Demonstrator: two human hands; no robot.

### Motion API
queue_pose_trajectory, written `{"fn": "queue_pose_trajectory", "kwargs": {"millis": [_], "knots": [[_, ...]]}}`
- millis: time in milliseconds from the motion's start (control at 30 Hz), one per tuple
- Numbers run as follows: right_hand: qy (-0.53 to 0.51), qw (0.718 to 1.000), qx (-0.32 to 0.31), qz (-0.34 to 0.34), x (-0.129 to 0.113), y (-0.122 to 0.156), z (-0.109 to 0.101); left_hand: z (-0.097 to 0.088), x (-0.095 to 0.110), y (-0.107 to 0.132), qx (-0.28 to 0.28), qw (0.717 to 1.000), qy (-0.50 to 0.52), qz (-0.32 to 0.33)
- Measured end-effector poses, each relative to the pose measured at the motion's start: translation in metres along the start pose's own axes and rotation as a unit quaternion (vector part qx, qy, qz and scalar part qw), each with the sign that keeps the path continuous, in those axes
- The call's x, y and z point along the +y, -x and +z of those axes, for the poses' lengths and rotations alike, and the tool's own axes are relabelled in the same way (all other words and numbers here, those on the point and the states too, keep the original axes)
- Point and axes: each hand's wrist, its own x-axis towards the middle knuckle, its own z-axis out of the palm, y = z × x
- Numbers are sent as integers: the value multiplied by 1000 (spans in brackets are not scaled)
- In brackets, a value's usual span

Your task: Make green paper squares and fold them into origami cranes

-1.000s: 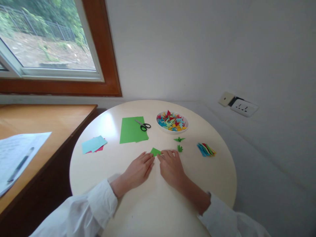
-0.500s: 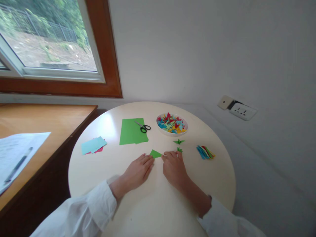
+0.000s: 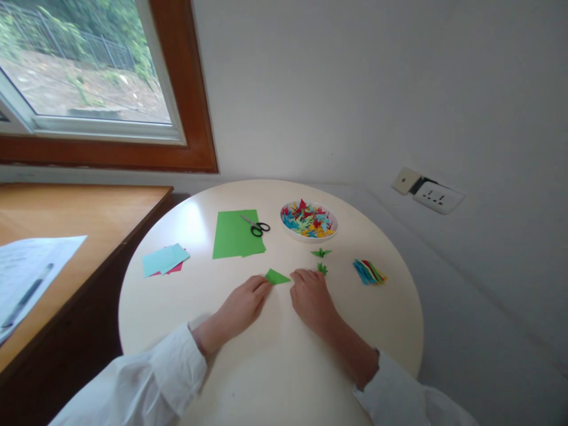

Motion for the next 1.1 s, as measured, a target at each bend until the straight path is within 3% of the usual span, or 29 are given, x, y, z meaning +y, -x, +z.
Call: {"fn": "queue_pose_trajectory", "kwargs": {"millis": [233,500,733,1100], "knots": [[-36,998,43,3,2,-3,8,7,-11,-10,87,991,-2,-105],[-86,996,38,-3,2,-6,8,11,-11,-23,56,982,34,-175],[-103,993,56,-23,3,-4,9,13,-15,-23,91,978,72,-171],[-104,993,42,-45,3,-3,8,5,-12,-20,87,985,89,-122]]}}
